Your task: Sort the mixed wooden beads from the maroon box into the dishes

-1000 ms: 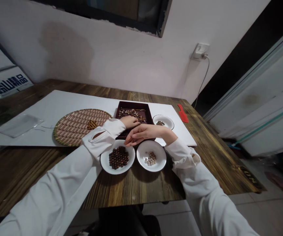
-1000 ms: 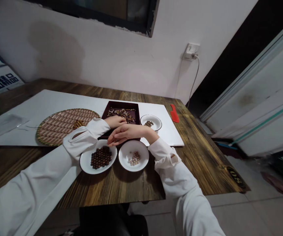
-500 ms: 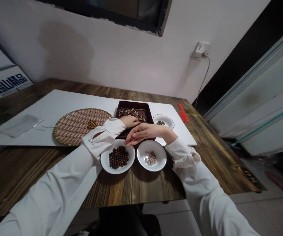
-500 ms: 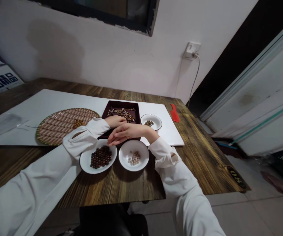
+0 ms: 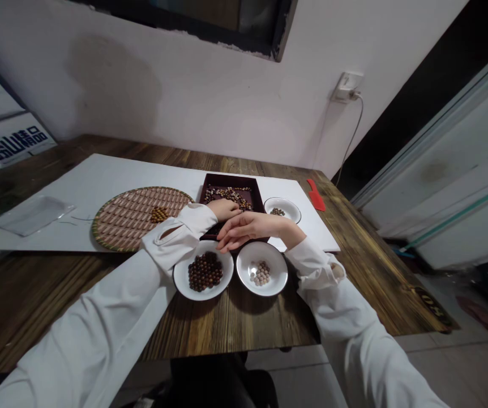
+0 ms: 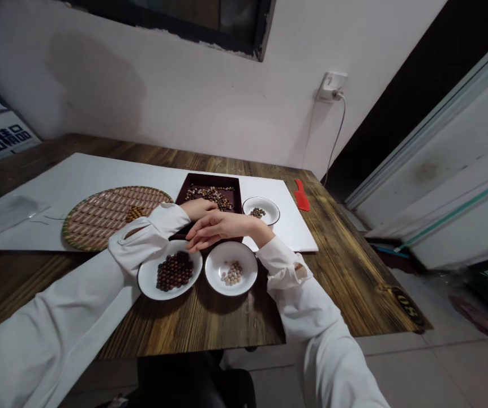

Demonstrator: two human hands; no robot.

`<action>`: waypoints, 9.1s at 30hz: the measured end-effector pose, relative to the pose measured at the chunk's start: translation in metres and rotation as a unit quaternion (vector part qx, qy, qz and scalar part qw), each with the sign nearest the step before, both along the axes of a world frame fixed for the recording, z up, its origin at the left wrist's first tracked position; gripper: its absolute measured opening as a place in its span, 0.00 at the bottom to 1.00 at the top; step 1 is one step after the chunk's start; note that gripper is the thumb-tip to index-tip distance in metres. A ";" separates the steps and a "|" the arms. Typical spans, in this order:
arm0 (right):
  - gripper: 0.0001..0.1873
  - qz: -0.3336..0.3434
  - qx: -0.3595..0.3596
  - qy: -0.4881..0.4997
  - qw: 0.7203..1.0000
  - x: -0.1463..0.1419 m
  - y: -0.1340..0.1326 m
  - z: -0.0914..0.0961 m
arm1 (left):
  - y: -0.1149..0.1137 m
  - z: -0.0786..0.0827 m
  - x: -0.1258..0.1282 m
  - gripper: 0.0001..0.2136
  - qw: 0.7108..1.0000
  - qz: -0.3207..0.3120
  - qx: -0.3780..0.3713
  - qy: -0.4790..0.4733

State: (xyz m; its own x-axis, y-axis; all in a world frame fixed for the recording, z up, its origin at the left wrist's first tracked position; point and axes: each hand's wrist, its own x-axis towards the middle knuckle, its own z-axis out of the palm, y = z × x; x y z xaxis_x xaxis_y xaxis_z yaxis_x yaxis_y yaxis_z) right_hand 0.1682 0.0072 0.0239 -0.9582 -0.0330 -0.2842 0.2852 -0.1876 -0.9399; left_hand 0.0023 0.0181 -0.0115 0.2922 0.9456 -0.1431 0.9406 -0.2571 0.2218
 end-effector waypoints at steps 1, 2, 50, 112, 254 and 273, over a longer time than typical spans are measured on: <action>0.20 0.000 -0.002 0.003 1.000 0.000 0.000 0.000 | 0.000 0.000 0.000 0.20 1.000 0.000 -0.001 0.001; 0.19 -0.001 -0.003 0.004 1.000 0.000 0.001 -0.001 | 0.000 0.000 0.000 0.20 1.000 0.001 -0.001 0.001; 0.18 -0.020 -0.018 -0.005 1.000 0.000 0.002 -0.001 | -0.002 0.001 0.002 0.18 0.999 0.021 0.010 -0.034; 0.22 -0.016 -0.017 0.029 0.999 0.002 0.007 -0.006 | -0.002 -0.001 0.001 0.17 0.999 0.019 0.019 -0.023; 0.07 -0.008 0.742 0.096 0.663 -0.041 -0.087 -0.035 | -0.003 -0.003 0.003 0.18 0.999 0.017 0.038 -0.011; 0.06 -0.034 0.702 0.099 0.705 -0.039 -0.082 -0.035 | -0.004 -0.001 0.005 0.19 0.999 0.015 0.037 0.011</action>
State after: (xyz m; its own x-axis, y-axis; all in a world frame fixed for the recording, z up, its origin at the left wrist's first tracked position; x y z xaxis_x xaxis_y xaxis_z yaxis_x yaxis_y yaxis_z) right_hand 0.1293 -0.0750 -0.0106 -0.9695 0.1959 0.1474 0.1583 0.9594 -0.2335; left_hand 0.0070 0.0144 -0.0129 0.2604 0.9622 -0.0796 0.9528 -0.2428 0.1822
